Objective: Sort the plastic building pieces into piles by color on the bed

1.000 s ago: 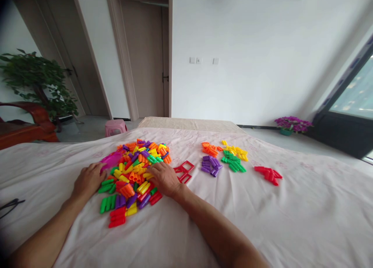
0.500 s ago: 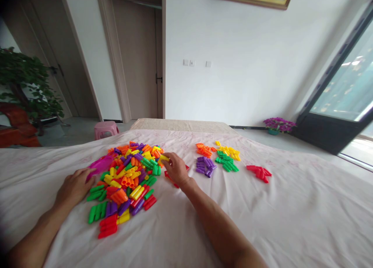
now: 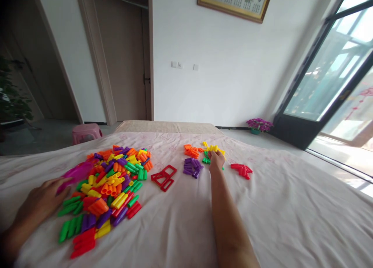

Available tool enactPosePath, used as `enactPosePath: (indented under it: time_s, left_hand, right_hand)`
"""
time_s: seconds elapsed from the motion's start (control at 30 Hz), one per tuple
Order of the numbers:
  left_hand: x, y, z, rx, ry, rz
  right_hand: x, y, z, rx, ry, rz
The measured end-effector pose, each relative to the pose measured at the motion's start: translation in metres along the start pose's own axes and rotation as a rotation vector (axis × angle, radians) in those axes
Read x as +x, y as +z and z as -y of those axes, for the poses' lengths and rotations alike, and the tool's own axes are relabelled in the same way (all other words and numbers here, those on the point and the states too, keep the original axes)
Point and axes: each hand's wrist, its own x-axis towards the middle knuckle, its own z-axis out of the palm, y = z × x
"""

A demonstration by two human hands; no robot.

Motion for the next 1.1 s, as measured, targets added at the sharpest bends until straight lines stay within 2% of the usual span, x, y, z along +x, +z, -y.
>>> enactPosePath:
  time_s: [0.1,0.2,0.4,0.47,0.67,0.87,0.97,1.1]
  left_hand:
    - [0.002,0.003,0.002,0.006,0.015,0.000]
    - [0.003,0.004,0.003,0.013,0.004,0.008]
    - [0.002,0.001,0.002,0.002,-0.001,0.015]
    - [0.002,0.000,0.001,-0.019,-0.006,0.024]
    - [0.000,-0.002,-0.002,-0.116,0.013,-0.034]
    - [-0.005,-0.014,-0.012,-0.108,0.014,-0.024]
    - [-0.006,-0.016,-0.014,-0.093,0.005,-0.020]
    - [-0.006,-0.015,-0.014,-0.066,0.012,-0.035]
  right_hand:
    - [0.010,-0.008,0.000,0.067,0.005,-0.043]
    - [0.006,-0.008,-0.002,0.065,0.018,-0.038]
    - [-0.028,0.016,-0.018,-0.078,-0.017,0.125]
    - [-0.046,0.028,-0.023,-0.144,-0.086,0.224]
    - [-0.113,0.063,-0.030,-0.387,-0.422,0.688]
    - [-0.188,0.074,-0.022,-0.560,-0.614,1.131]
    - [-0.215,0.071,-0.021,-0.586,-0.706,1.267]
    - [-0.235,0.069,-0.028,-0.654,-0.881,1.345]
